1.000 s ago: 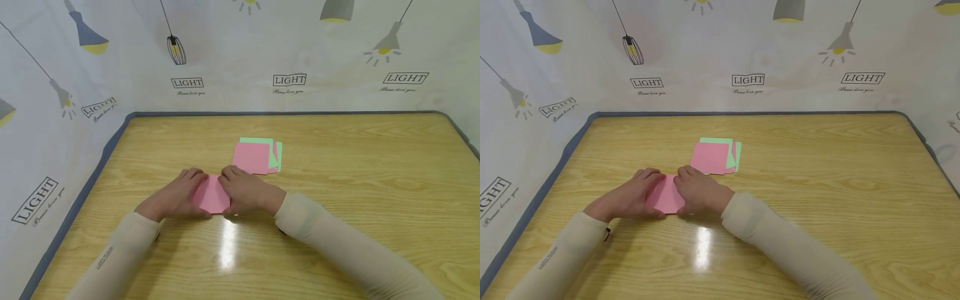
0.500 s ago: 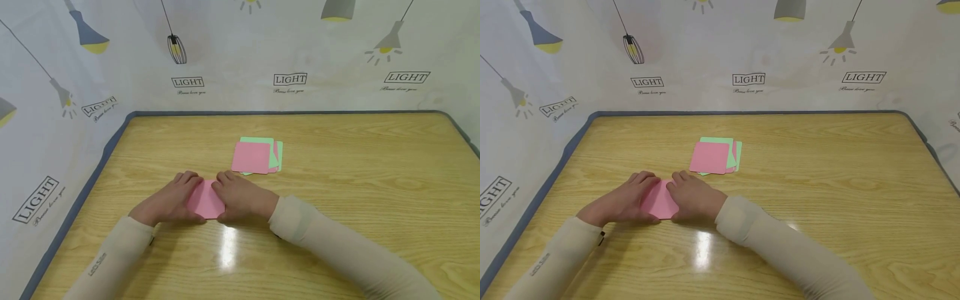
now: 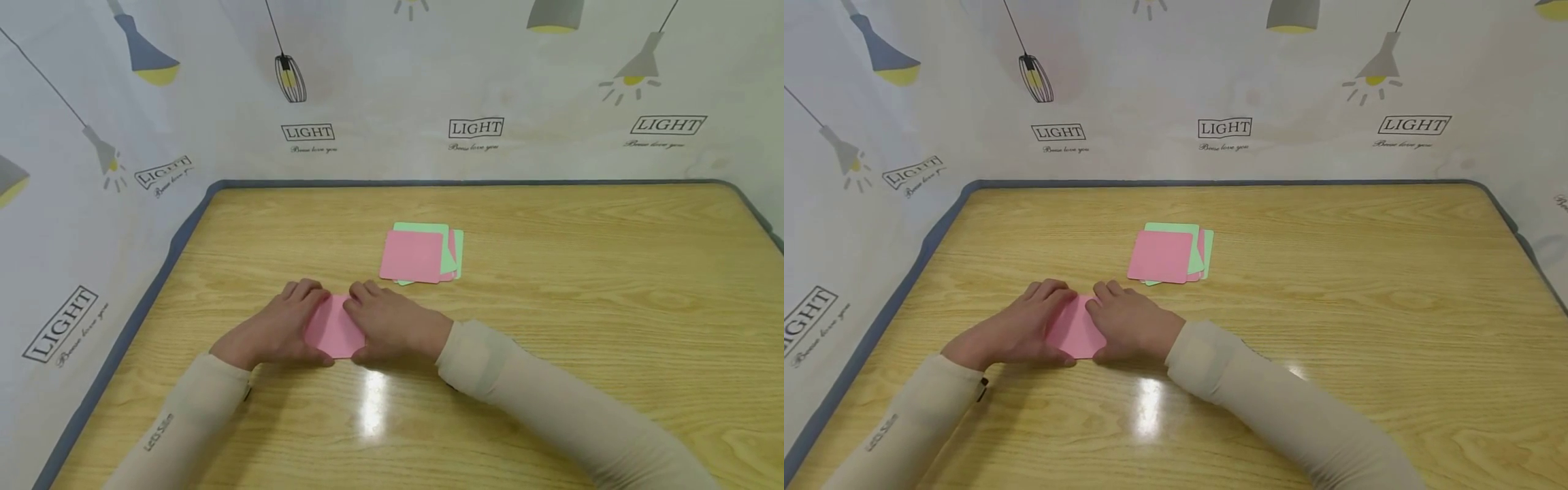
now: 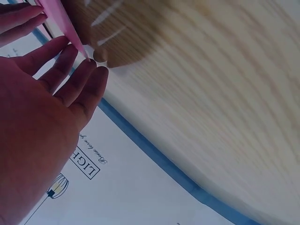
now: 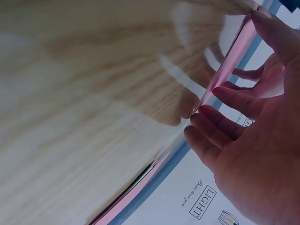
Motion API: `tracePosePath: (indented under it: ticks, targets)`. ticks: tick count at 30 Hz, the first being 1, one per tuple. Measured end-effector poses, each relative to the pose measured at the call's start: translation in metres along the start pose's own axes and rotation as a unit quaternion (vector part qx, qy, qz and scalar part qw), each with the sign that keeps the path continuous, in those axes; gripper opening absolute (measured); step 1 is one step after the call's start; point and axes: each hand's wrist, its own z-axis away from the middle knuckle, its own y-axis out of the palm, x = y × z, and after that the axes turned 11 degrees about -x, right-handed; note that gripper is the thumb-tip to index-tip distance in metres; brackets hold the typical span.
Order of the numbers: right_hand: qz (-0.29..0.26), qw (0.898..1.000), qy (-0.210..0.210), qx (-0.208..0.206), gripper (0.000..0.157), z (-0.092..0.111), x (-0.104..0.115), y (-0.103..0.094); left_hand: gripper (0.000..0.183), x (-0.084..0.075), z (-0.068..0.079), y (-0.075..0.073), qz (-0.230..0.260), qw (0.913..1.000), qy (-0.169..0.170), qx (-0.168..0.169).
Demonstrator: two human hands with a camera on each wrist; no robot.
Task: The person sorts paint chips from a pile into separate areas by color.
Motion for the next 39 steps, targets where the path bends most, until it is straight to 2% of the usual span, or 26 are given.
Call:
tracePosePath:
  ticks: [15,18,22,27,32,39]
  targets:
    - [-0.004,1.0,0.009,0.009,0.074,0.005,-0.002,-0.002,0.092,-0.005,-0.007,0.0,-0.006,0.9996,-0.016,0.023]
    - [-0.003,1.0,0.008,0.008,0.076,0.007,-0.005,-0.002,0.092,-0.007,-0.011,0.001,-0.008,0.9998,-0.005,0.019]
    - [-0.009,1.0,0.018,0.006,0.077,0.012,-0.014,-0.008,0.092,-0.011,-0.02,0.0,-0.004,0.9995,0.03,-0.005]
    - [-0.024,0.999,0.046,-0.005,0.078,0.02,-0.033,-0.023,0.09,-0.02,-0.037,-0.004,0.015,0.9985,0.051,-0.014]
    - [-0.036,0.996,0.083,-0.025,0.079,0.029,-0.057,-0.037,0.081,-0.029,-0.064,-0.003,0.028,0.9971,0.069,-0.015]
    - [-0.034,0.99,0.131,-0.035,0.08,0.036,-0.088,-0.038,0.079,-0.038,-0.101,0.002,0.014,0.9982,0.058,-0.002]
